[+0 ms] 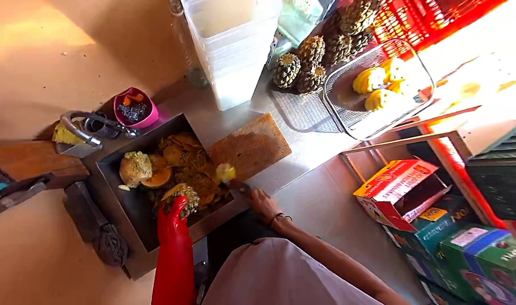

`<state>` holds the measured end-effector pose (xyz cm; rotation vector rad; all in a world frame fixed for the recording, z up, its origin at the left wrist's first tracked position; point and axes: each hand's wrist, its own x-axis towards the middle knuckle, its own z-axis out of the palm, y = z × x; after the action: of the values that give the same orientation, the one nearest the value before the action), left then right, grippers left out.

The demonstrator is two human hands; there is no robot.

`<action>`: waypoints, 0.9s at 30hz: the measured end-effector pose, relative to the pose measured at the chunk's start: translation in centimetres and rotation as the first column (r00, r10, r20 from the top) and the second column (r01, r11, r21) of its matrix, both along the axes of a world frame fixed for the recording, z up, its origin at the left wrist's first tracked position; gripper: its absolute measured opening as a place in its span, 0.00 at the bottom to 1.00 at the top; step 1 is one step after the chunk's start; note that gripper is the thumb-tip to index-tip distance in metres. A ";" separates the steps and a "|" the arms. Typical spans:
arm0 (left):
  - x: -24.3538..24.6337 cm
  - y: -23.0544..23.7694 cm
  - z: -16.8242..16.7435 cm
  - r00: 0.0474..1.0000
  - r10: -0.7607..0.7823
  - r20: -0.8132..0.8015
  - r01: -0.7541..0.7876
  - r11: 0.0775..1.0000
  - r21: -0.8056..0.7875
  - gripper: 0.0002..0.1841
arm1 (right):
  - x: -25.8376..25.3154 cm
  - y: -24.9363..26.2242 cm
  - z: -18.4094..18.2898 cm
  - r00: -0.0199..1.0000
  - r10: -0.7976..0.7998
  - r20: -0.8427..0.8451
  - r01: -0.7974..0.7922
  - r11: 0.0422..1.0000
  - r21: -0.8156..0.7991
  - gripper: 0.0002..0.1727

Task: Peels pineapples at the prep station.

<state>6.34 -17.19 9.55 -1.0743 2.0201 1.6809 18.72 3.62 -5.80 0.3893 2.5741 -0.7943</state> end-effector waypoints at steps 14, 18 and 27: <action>-7.8 0.3 -11.1 0.433 -0.527 -0.731 0.732 0.679 -0.055 0.58 | -0.7 6.0 4.3 0.966 -0.257 -0.007 0.256 0.963 0.078 0.28; -7.8 5.6 -16.3 0.238 -0.695 -0.679 0.808 0.530 -0.259 0.59 | -2.9 8.9 3.1 0.935 -0.353 0.036 0.349 0.933 0.088 0.26; -6.7 7.2 -10.7 0.158 -0.826 -0.542 0.921 0.321 -0.222 0.59 | -6.6 11.1 1.9 0.949 -0.219 -0.225 0.257 0.954 0.155 0.23</action>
<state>-0.32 -10.01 -1.12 0.8310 2.0079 1.4080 12.17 14.74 -3.88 0.7232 2.8417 -0.7130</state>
